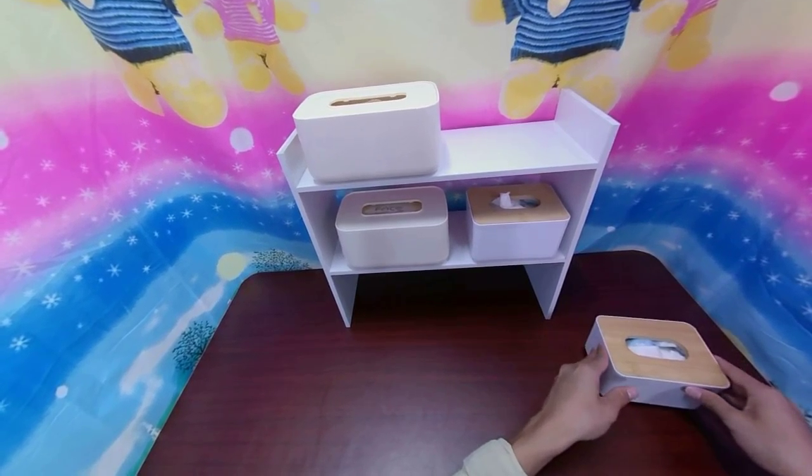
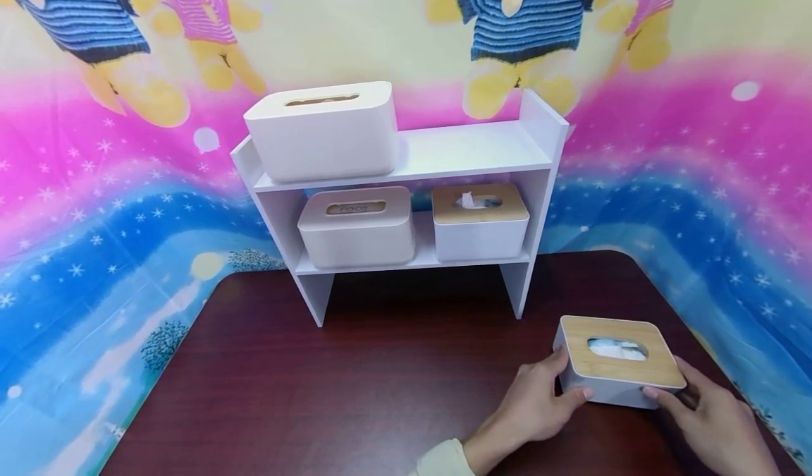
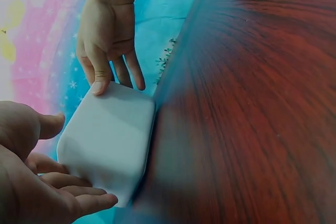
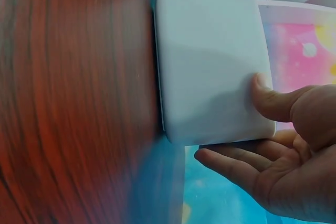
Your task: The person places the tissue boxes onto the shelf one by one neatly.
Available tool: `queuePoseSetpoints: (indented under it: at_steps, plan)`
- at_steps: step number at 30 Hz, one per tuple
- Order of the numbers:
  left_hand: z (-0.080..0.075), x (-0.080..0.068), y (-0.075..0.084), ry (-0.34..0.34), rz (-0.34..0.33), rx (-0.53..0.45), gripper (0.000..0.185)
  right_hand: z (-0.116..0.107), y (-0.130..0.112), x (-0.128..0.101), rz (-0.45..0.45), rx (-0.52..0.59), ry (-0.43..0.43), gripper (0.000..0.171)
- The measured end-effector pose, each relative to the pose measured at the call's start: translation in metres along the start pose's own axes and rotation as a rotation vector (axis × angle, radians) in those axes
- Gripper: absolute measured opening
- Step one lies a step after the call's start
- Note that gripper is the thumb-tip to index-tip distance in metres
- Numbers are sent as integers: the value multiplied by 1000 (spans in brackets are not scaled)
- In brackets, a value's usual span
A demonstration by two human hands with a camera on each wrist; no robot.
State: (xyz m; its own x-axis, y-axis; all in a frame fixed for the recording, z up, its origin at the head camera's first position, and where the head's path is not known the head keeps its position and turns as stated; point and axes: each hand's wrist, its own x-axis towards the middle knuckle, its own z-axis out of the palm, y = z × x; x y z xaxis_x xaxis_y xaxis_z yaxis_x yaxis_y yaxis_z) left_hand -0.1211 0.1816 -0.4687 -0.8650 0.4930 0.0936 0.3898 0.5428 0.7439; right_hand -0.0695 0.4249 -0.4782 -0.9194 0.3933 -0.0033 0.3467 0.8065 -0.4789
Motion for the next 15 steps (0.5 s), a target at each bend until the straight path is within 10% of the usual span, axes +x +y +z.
queuePoseSetpoints:
  at_steps: [15]
  plan:
    - [-48, -19, -12, 229, 57, -55, 51, -4, -48, -20, -137, 2, 80, 82]
